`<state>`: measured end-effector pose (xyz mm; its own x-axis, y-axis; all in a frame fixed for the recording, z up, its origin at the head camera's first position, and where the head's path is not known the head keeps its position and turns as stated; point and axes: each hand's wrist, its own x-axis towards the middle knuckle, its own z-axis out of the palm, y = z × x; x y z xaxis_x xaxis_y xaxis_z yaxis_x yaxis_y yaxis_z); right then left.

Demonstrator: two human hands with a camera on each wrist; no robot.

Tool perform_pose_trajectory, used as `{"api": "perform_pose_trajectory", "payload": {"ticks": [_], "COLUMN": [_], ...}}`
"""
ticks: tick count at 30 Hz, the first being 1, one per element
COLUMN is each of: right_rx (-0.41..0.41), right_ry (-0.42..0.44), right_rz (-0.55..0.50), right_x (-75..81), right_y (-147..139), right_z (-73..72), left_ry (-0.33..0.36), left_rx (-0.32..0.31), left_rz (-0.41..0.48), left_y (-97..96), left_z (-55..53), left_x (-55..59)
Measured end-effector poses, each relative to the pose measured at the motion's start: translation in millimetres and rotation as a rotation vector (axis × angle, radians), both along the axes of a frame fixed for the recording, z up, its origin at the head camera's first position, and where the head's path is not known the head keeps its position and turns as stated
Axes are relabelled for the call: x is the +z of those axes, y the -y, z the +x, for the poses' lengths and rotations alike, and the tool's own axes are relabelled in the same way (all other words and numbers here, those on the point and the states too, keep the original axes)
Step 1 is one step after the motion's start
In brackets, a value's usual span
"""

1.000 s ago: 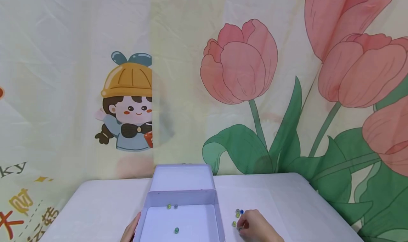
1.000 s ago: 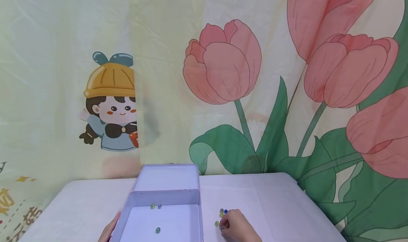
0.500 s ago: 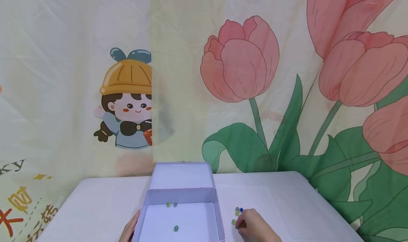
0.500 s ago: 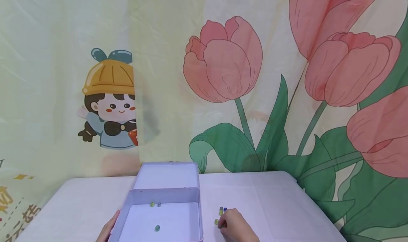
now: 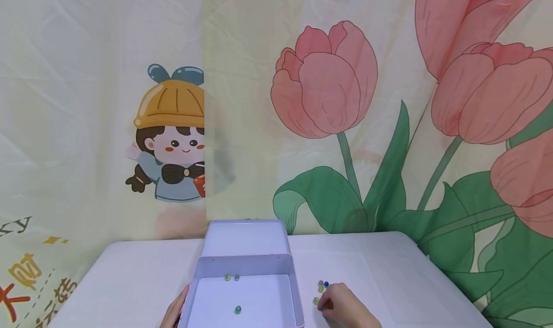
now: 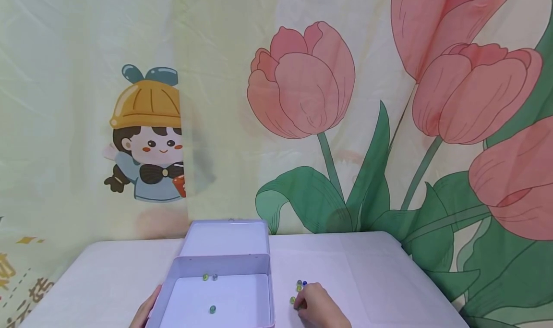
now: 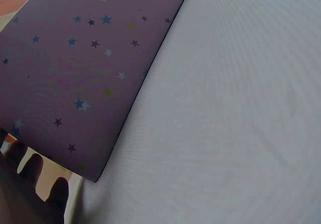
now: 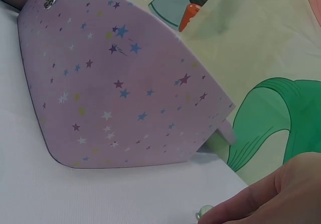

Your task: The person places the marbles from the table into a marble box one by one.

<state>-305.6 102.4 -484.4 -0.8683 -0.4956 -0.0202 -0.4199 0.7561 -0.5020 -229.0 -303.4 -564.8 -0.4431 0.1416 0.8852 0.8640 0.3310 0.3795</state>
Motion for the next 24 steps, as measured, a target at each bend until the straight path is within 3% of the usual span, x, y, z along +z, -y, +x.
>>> {"api": "perform_pose_trajectory", "payload": {"ticks": [9, 16, 20, 24], "right_rx": [0.024, 0.007, 0.009, 0.067], "right_ry": [-0.015, -0.006, -0.011, -0.078], "right_rz": [-0.018, -0.056, -0.083, -0.115], "right_x": [0.0, 3.1, 6.5, 8.8], "right_y": [-3.1, -5.1, -4.9, -5.7], "right_z": [-0.4, 0.9, 3.0, 5.5], "left_ry": [0.05, -0.061, -0.038, 0.008], "left_rx": [0.044, 0.061, 0.059, 0.067], "left_rz": [0.028, 0.004, -0.004, 0.01], "left_y": [-1.7, -0.8, -0.3, -1.9], "left_z": [3.4, -6.4, -5.8, -1.5], "left_x": [-1.1, -2.7, -2.9, -3.1]}}
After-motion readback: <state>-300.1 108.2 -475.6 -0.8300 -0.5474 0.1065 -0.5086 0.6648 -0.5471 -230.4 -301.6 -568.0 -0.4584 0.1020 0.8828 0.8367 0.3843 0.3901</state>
